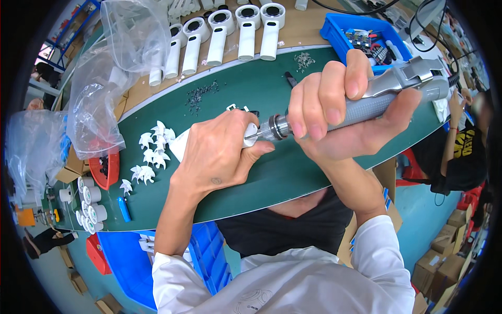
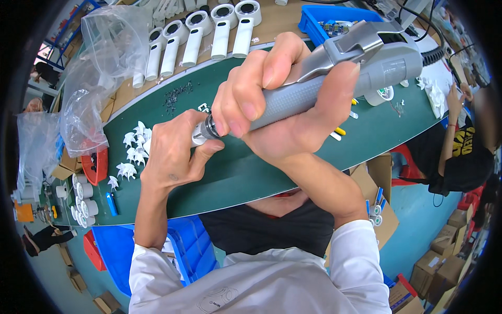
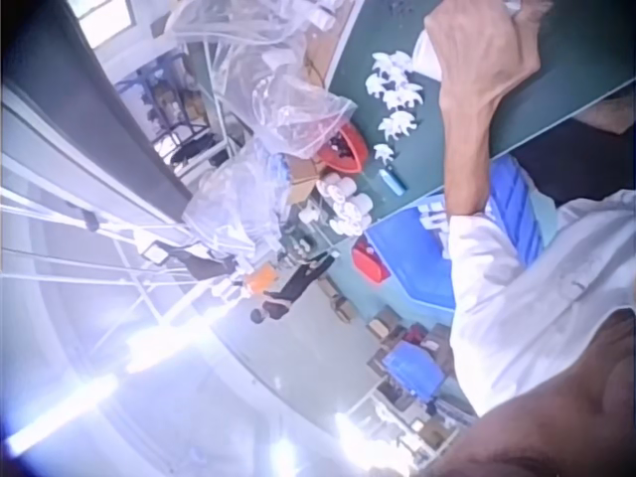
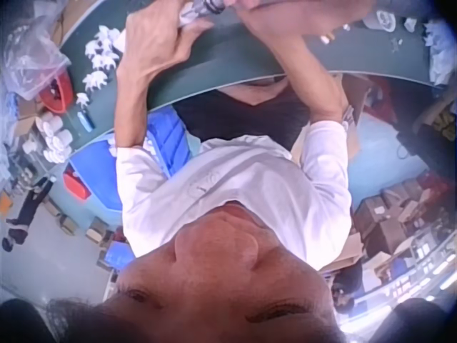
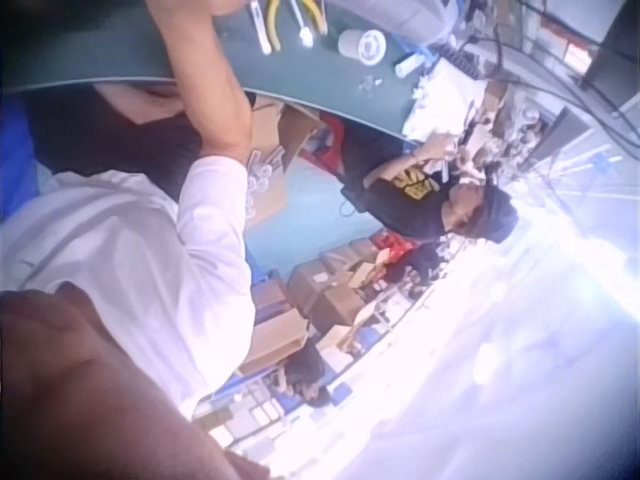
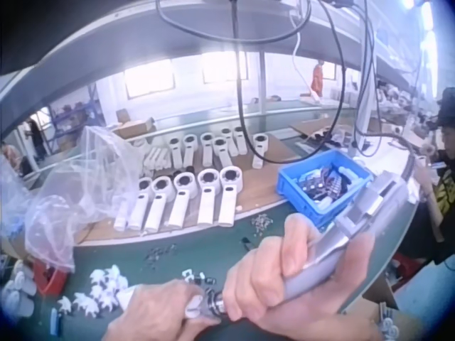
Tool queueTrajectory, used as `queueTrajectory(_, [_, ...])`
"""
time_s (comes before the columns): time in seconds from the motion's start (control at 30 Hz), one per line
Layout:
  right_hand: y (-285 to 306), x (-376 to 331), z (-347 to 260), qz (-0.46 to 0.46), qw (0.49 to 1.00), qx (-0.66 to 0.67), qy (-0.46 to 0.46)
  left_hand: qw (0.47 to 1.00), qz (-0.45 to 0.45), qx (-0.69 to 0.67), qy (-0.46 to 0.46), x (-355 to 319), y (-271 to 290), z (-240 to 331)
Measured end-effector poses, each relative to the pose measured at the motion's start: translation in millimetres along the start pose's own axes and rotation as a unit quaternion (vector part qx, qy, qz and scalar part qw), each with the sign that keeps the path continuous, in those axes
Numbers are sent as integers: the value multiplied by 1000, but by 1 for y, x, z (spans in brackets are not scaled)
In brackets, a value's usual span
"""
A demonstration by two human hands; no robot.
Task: Assembling the internal components, circuitry, and outer casing of handheld portable fans.
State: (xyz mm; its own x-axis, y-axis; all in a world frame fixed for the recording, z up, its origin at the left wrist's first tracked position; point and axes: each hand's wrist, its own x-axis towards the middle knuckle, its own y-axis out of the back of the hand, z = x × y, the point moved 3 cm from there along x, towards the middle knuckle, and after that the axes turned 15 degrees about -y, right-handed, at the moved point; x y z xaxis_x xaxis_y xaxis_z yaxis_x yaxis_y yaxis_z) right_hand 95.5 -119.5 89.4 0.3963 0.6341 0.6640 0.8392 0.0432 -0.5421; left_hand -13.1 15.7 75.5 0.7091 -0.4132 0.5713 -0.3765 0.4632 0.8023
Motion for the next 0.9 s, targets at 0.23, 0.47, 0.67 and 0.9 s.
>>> queueTrajectory(0.23, [0, -1, 1, -3, 1000, -1, 0, 1000, -19, -1, 8, 1, 0, 0])
queueTrajectory(0.47, [-5, 3, 1, -2, 999, -30, 31, 999, -34, -9, 24, 6, 4, 5])
queueTrajectory(0.67, [0, 6, -81, 48, 994, -69, 72, 992, 4, -75, 102, 8, 28, 12])
queueTrajectory(0.9, [139, -28, -190, 574, 718, -388, -72, 931, 182, -292, 124, 9, 53, -5])
